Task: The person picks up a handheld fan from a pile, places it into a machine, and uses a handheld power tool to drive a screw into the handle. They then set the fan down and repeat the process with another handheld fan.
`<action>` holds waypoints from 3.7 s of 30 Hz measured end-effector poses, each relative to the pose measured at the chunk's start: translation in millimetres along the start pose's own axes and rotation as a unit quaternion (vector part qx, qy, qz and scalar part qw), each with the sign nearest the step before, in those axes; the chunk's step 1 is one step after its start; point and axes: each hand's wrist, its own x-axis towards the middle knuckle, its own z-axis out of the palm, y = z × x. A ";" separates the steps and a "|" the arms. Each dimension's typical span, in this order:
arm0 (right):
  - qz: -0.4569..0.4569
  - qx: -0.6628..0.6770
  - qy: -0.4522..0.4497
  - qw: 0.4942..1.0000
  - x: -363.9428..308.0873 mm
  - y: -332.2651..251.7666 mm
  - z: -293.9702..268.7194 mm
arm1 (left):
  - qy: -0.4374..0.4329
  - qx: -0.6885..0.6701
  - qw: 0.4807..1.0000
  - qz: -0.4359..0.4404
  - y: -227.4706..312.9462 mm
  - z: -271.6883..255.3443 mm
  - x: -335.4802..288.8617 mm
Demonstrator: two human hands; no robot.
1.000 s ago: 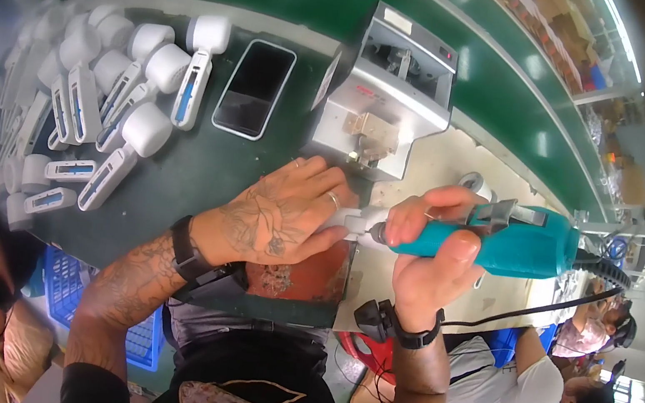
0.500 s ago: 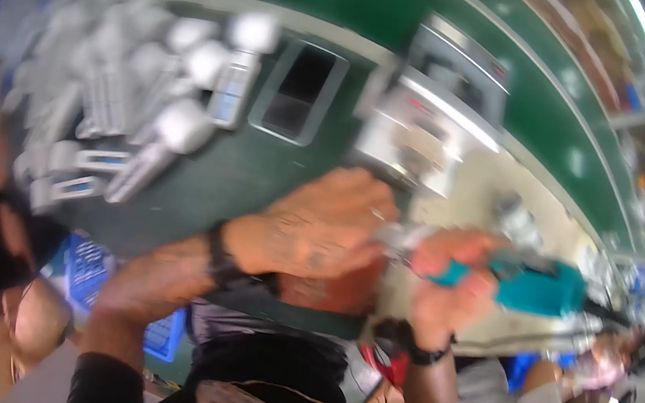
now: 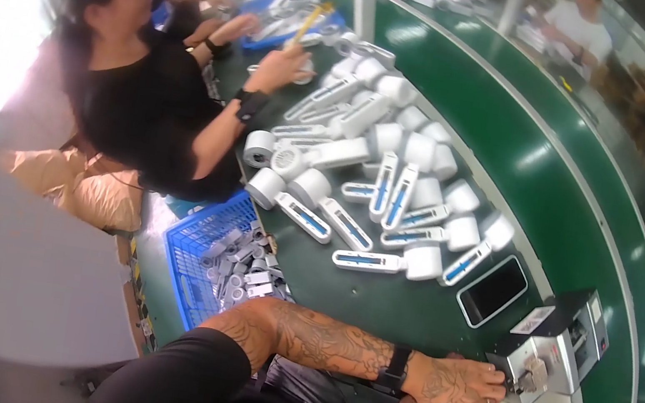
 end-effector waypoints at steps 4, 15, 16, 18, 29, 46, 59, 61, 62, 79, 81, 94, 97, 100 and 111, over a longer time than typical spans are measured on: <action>-0.036 -0.070 0.008 0.997 13.1 11.1 1.0 | -0.052 -0.047 0.997 0.040 4.6 -1.6 17.7; -0.048 -0.189 -0.064 0.979 -5.9 36.0 -4.3 | -0.010 -0.108 0.994 0.022 1.7 17.8 2.3; -0.049 -0.191 -0.062 0.978 -4.4 37.1 -7.7 | -0.017 -0.132 0.991 0.010 4.0 18.7 4.3; -0.051 -0.195 -0.055 0.978 -4.9 40.9 -12.3 | 0.001 -0.139 0.990 0.014 2.1 15.3 3.6; -0.104 -0.085 -0.107 0.985 -10.2 37.4 -5.4 | 0.304 -0.044 0.890 -0.336 1.6 -175.4 -55.7; -0.050 0.000 -0.145 0.988 -21.3 22.8 3.6 | 0.367 0.421 0.645 -0.522 -151.1 -371.2 -229.8; 0.016 0.088 -0.206 0.974 -16.4 58.6 -13.7 | 0.230 -0.018 0.964 -0.135 -40.5 -102.2 47.1; -0.098 0.057 -0.186 0.976 -20.5 29.9 3.6 | 0.201 -0.041 0.969 -0.137 -32.0 -81.2 52.8; -0.092 0.064 -0.191 0.975 -19.6 30.2 4.0 | 0.191 -0.057 0.968 -0.151 -30.5 -78.3 50.9; -0.054 0.076 -0.203 0.975 -21.3 22.9 1.1 | 0.422 -0.213 0.880 0.045 19.2 -193.6 90.7; -0.047 0.021 -0.177 0.983 -20.9 28.6 -3.4 | 0.367 -0.184 0.909 0.065 30.7 -155.6 95.2; -0.007 -0.031 -0.167 0.985 -20.4 14.0 -20.4 | -0.037 -0.206 0.977 -0.048 44.2 -16.7 50.4; 0.046 -0.032 -0.173 0.983 -18.1 19.2 -35.6 | 0.010 -0.249 0.962 -0.111 48.3 -20.8 62.9; 0.049 0.036 -0.223 0.973 -14.3 40.8 -72.9 | 0.092 -0.207 0.972 -0.064 49.9 -4.2 74.0; 0.005 0.022 -0.239 0.971 -29.4 -1.2 -135.4 | 0.139 -0.207 0.968 0.022 32.0 154.1 132.9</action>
